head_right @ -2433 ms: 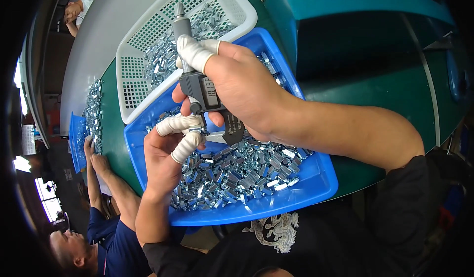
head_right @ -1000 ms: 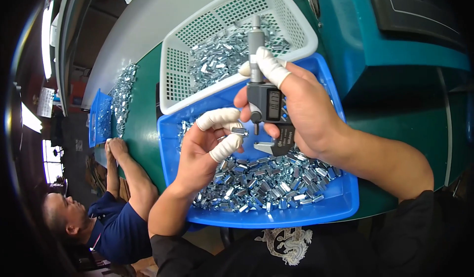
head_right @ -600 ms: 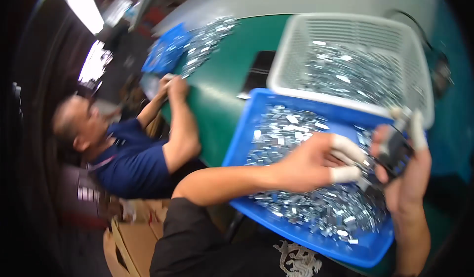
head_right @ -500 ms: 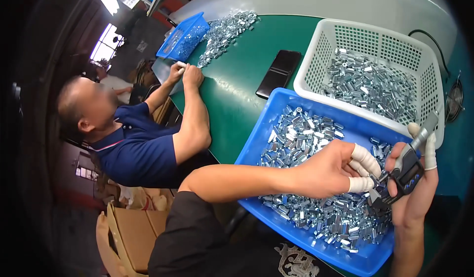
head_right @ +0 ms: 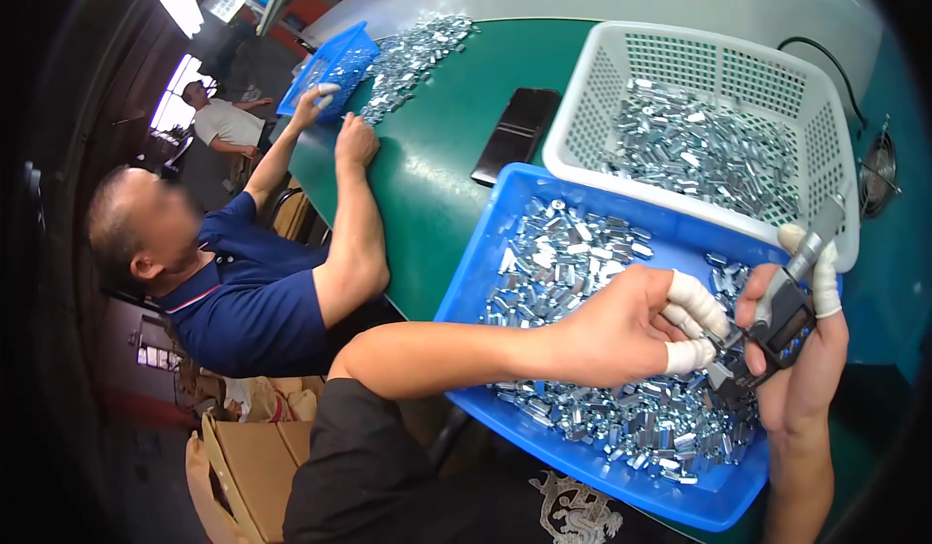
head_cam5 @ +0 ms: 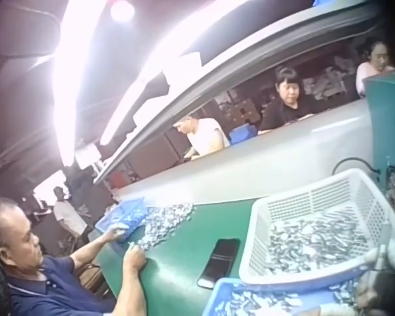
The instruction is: Measuring the dimensions of small metal components using a digital micrometer for quality control.
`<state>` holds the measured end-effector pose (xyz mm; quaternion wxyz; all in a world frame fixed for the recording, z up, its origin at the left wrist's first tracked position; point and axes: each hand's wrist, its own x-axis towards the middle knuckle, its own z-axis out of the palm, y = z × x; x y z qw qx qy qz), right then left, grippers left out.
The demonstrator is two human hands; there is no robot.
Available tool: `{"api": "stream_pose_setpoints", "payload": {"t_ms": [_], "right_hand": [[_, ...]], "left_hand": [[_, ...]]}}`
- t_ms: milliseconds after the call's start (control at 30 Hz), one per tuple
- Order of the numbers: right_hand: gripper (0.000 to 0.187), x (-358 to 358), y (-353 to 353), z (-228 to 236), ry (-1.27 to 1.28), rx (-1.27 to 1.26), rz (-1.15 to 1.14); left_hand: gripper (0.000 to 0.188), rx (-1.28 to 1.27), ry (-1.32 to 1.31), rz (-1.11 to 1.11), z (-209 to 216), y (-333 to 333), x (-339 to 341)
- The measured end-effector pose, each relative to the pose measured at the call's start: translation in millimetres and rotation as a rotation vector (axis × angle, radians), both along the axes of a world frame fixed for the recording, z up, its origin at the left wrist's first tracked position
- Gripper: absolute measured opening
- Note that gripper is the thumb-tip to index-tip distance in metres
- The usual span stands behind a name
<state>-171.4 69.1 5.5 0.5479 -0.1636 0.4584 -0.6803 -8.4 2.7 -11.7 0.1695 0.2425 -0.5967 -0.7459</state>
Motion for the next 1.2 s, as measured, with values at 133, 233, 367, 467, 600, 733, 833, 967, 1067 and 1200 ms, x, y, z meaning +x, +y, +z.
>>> {"api": "stream_pose_setpoints", "payload": {"t_ms": [133,233,367,467,600,733,833,967,1067,1200], "right_hand": [[0.038,0.7,-2.9,4.7,-0.058,0.054,0.033],[0.041,-4.5,-1.4,2.3,-0.065,0.0,0.086],[0.044,-10.9,-6.7,-4.9,-0.1,-0.066,0.151],[0.045,-11.7,-7.6,-9.5,-0.128,-0.141,0.198],[0.05,-16.5,-0.6,-6.4,-0.158,-0.116,0.185],[0.047,-15.0,2.2,-4.2,-0.172,-0.12,0.188],[0.043,-13.7,0.6,-2.6,-0.079,-0.127,0.188],[0.039,-13.2,0.1,-6.7,-0.053,-0.119,0.202],[0.04,-12.9,-0.5,-5.8,-0.08,-0.131,0.194],[0.041,-13.3,0.0,-4.3,-0.094,-0.102,0.163]], "left_hand": [[0.017,0.069,-0.002,0.0,-0.9,-0.7,3.0],[0.017,-0.002,-0.09,0.021,8.9,0.6,3.4],[0.023,-0.005,-0.145,0.055,7.7,-1.7,7.9],[0.023,-0.004,-0.111,0.042,9.4,-3.6,10.4],[0.023,-0.029,-0.1,0.043,9.5,-1.6,4.8],[0.024,-0.064,-0.106,0.024,9.4,-1.5,7.7],[0.022,-0.146,-0.136,0.028,9.4,-2.0,10.9],[0.019,-0.224,-0.166,0.028,7.9,-4.0,9.9],[0.02,-0.257,-0.166,0.063,12.5,-7.1,12.2],[0.021,-0.439,-0.044,0.358,26.2,-21.4,11.2]]}}
